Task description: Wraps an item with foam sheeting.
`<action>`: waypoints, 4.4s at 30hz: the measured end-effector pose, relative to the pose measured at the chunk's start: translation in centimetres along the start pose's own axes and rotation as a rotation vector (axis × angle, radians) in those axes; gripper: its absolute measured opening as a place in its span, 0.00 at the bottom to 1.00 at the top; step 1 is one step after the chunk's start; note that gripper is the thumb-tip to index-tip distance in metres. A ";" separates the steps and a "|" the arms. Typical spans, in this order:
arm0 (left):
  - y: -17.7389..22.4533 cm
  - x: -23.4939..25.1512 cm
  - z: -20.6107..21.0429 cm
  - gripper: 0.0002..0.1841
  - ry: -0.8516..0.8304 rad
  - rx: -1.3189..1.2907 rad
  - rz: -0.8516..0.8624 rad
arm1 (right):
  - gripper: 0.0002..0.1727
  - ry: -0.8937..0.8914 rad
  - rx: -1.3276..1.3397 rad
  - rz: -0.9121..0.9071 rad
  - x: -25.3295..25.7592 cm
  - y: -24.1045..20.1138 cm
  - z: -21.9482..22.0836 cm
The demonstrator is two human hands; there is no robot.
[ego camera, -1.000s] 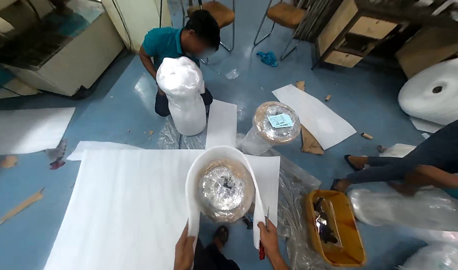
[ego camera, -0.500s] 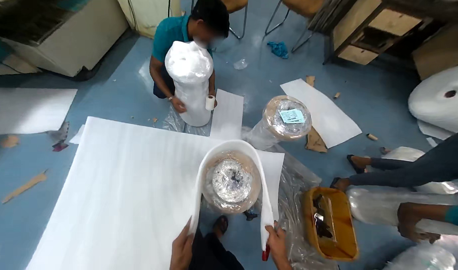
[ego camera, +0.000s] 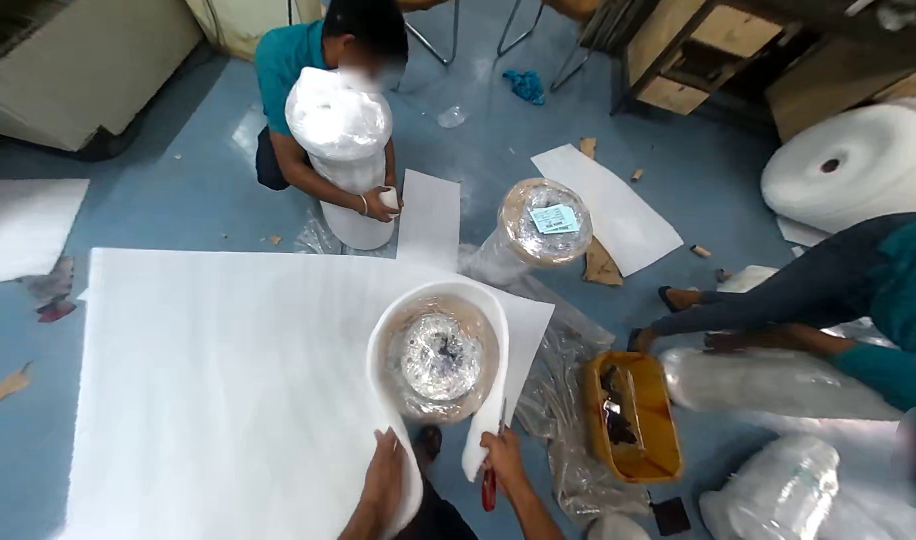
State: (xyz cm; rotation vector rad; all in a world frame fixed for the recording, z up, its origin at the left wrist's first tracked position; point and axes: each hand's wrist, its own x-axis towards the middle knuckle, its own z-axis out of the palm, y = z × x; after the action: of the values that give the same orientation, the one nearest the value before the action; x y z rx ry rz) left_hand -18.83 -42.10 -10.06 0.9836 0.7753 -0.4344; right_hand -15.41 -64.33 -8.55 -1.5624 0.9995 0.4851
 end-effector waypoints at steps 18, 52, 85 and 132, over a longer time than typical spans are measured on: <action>-2.8 4.5 0.3 0.16 0.067 0.767 -0.096 | 0.20 -0.109 0.208 0.162 4.3 0.2 -0.6; -4.2 3.6 3.5 0.15 0.165 0.773 -0.023 | 0.22 -0.186 0.603 0.468 3.7 2.2 4.8; -5.1 0.6 5.4 0.16 0.215 0.620 0.158 | 0.16 -0.192 0.622 0.478 3.5 2.9 4.9; 3.0 -0.2 -0.4 0.20 0.287 1.153 -0.020 | 0.20 0.112 0.894 0.392 4.0 2.7 0.5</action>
State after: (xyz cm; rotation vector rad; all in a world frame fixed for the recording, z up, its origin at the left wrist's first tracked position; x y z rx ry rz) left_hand -17.17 -40.22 -8.30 2.1461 0.7744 -0.7964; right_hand -15.29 -65.10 -13.29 -0.5991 1.3682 0.1581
